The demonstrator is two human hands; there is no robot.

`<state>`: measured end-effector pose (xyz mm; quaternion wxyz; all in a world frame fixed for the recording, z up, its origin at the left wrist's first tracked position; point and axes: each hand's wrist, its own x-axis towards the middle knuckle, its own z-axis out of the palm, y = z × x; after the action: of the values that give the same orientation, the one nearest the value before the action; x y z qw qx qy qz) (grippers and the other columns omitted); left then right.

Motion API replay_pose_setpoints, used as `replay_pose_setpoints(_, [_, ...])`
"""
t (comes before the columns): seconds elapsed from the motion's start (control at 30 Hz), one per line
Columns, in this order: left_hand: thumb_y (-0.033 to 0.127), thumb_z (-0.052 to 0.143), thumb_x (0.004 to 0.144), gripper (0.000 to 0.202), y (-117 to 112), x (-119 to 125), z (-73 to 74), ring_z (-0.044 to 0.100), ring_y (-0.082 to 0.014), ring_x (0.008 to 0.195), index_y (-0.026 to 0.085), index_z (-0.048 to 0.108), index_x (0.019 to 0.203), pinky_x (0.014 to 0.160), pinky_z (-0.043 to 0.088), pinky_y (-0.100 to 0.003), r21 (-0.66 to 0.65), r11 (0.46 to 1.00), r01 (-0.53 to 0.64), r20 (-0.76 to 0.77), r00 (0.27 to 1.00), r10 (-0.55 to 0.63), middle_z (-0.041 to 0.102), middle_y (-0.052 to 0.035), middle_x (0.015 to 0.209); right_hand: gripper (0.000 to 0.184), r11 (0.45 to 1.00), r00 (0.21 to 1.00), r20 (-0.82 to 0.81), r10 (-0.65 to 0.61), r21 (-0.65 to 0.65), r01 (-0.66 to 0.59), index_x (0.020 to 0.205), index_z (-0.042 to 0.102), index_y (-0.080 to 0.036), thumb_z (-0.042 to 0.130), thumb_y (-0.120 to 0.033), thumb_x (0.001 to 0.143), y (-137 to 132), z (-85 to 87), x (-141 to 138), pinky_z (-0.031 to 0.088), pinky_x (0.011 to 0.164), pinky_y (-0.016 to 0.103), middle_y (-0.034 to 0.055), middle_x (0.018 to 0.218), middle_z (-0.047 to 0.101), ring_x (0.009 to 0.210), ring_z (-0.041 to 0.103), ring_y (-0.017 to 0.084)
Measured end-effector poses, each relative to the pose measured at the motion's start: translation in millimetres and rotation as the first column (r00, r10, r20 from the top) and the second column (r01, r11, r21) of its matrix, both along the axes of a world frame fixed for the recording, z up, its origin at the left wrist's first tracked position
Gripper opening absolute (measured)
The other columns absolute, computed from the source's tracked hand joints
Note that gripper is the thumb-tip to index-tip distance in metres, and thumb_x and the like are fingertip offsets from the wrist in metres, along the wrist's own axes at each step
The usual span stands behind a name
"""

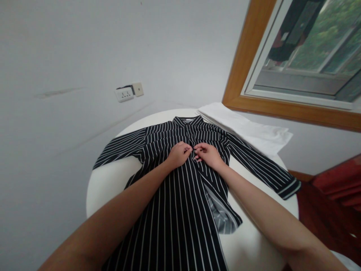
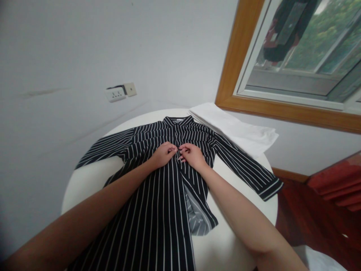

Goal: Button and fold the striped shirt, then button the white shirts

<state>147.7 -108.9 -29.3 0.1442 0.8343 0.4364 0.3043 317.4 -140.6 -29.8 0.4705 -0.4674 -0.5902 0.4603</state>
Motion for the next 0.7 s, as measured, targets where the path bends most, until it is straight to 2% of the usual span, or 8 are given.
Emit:
replay_pose_setpoints(0.13, [0.024, 0.045, 0.085, 0.022, 0.4, 0.8, 1.1, 0.055, -0.0158, 0.082, 0.018, 0.065, 0.081, 0.079, 0.044, -0.030, 0.007, 1.000, 0.005, -0.025, 1.000, -0.005, 0.063, -0.0035, 0.082, 0.012, 1.000, 1.000, 0.012, -0.022, 0.008, 0.022, 0.085, 0.059, -0.017, 0.057, -0.015, 0.073, -0.1, 1.7, -3.7, 0.053, 0.046, 0.017, -0.0023, 0.070, 0.057, 0.058, 0.064, 0.010])
replay_pose_setpoints(0.27, [0.031, 0.043, 0.088, 0.028, 0.9, 1.7, 1.3, 0.055, -0.0159, 0.080, 0.018, 0.066, 0.079, 0.078, 0.044, -0.030, 0.010, 1.000, -0.010, -0.035, 0.999, 0.011, 0.062, -0.0032, 0.078, 0.011, 0.999, 0.997, 0.063, -0.048, 0.023, 0.047, 0.083, 0.058, -0.017, 0.054, -0.013, 0.073, 0.0, 1.1, -5.9, 0.051, 0.042, 0.017, -0.0027, 0.071, 0.055, 0.057, 0.064, 0.010])
replay_pose_setpoints(0.43, [0.036, 0.056, 0.081, 0.021, 0.1, 1.6, 0.0, 0.056, -0.0154, 0.076, 0.017, 0.066, 0.081, 0.076, 0.045, -0.030, 0.007, 1.000, -0.019, -0.003, 1.000, 0.019, 0.061, -0.0037, 0.080, 0.010, 0.993, 0.983, 0.163, -0.087, 0.093, 0.072, 0.084, 0.058, -0.017, 0.053, -0.015, 0.075, 0.6, -1.7, -7.2, 0.048, 0.041, 0.017, -0.0015, 0.073, 0.056, 0.057, 0.064, 0.011])
replay_pose_setpoints(0.53, [0.032, 0.055, 0.081, 0.018, -0.4, 1.8, 0.1, 0.056, -0.0154, 0.076, 0.016, 0.065, 0.081, 0.075, 0.046, -0.030, 0.008, 1.000, -0.024, 0.001, 1.000, 0.024, 0.060, -0.0040, 0.080, 0.010, 0.983, 0.955, 0.268, -0.125, 0.164, 0.083, 0.083, 0.060, -0.017, 0.053, -0.015, 0.076, -0.4, -0.7, -7.9, 0.047, 0.047, 0.018, -0.0005, 0.076, 0.059, 0.057, 0.062, 0.010])
replay_pose_setpoints(0.7, [0.029, 0.051, 0.081, 0.018, -0.6, 1.8, 1.8, 0.054, -0.0158, 0.074, 0.016, 0.061, 0.075, 0.073, 0.045, -0.031, 0.018, 1.000, -0.025, -0.015, 1.000, 0.025, 0.056, -0.0029, 0.075, 0.017, 0.936, 0.850, 0.462, -0.253, 0.340, 0.094, 0.081, 0.064, -0.018, 0.050, -0.010, 0.075, -5.1, 5.8, -10.9, 0.047, 0.069, 0.023, 0.0007, 0.079, 0.062, 0.070, 0.059, 0.011])
